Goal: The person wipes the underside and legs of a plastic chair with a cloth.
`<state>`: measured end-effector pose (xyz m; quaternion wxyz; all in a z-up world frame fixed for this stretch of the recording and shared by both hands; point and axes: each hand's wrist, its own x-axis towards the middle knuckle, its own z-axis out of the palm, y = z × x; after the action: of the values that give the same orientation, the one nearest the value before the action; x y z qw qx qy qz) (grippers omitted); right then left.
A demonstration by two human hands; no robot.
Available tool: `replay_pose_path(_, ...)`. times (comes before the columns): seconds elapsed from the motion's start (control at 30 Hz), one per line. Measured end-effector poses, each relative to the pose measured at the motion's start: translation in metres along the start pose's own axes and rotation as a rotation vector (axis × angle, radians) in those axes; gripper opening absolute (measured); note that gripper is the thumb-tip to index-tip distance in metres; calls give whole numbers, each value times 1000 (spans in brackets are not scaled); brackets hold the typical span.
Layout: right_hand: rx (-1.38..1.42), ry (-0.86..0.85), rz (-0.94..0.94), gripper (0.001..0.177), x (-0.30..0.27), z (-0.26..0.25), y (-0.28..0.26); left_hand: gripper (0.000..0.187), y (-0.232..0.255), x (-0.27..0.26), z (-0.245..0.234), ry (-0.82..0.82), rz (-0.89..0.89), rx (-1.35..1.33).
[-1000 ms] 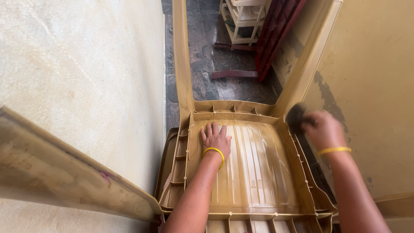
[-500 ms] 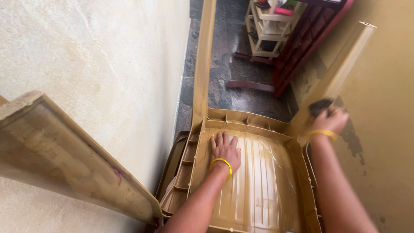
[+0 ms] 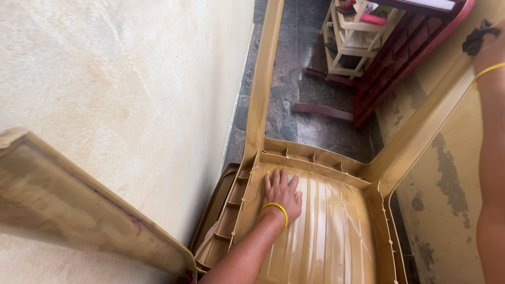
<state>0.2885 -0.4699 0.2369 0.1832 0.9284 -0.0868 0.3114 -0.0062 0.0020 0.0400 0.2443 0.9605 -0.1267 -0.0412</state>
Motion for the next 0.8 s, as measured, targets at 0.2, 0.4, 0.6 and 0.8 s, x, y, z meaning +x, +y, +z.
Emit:
replay_pose_path(0.2, -283, 42, -254, 21, -62, -34, -31, 54, -3, 1, 4, 27, 10, -3)
replay_pose_path(0.4, -616, -428, -497, 30, -158, -71, -119, 55, -4, 0, 9, 38, 19, -5)
replay_pose_path(0.6, -35, -1066, -429, 31, -244, -10, -158, 54, -4, -1, 10, 41, 16, -15)
replay_pose_path(0.8, 248, -992, -288, 34, -266, 72, -142, 53, -4, -1, 7, 28, 11, 2)
